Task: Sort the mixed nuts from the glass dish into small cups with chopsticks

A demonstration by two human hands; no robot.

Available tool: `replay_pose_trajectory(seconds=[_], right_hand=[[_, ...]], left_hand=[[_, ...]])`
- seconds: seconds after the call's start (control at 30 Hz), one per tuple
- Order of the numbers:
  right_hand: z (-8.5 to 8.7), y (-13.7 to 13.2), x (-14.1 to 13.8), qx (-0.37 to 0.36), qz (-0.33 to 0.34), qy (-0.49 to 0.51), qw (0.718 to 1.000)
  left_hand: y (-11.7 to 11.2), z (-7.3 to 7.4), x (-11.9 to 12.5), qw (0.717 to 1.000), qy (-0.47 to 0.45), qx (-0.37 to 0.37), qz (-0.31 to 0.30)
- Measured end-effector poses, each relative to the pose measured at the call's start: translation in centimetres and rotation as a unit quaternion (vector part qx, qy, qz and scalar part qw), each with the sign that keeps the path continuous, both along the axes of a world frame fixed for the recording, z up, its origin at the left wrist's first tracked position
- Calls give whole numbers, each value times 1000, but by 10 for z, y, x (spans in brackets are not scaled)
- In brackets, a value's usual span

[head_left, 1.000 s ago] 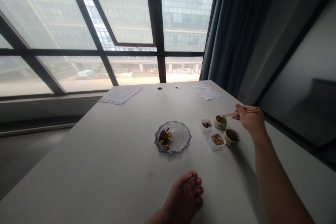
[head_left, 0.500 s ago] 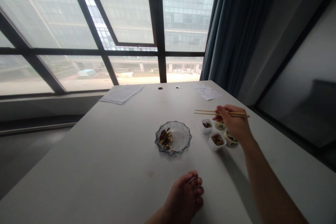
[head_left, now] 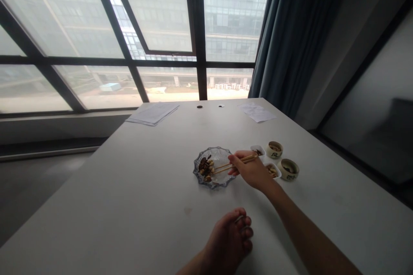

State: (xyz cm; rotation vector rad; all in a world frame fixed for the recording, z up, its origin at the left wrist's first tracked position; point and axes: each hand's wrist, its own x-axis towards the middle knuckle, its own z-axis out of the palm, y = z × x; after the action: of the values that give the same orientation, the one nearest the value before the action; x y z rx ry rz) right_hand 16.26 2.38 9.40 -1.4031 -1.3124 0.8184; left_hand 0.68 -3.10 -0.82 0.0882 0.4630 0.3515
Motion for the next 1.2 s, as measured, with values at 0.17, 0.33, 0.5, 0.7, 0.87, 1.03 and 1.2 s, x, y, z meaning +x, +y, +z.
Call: replay_pose_trajectory(seconds=[0.17,0.33,0.5,0.7,0.87,1.03,1.2], right_hand=[[-3,-1,-8,5,2,-9,1000],[-2,-3,-11,13,-3,-40,999],[9,-9,-11,20,-2,-63,998],[18,-12,-5,18,-26,-90,995],[15,-11,-6,17,-17,-94,995],[15,-12,-9,19,-18,-99,995],[28,-18,-3,35,-34,-113,992]], left_hand=[[0,1,0,1000,-1,-4,3],[-1,4,0,1000,-1,-6,3],[-1,2,0,1000,1,-5,7],[0,0,0,1000,-7,-2,2],[0,0,0,1000,-10,-3,4],[0,0,0,1000,-10,-6,1],[0,0,-1,1000,-10,-8,2]])
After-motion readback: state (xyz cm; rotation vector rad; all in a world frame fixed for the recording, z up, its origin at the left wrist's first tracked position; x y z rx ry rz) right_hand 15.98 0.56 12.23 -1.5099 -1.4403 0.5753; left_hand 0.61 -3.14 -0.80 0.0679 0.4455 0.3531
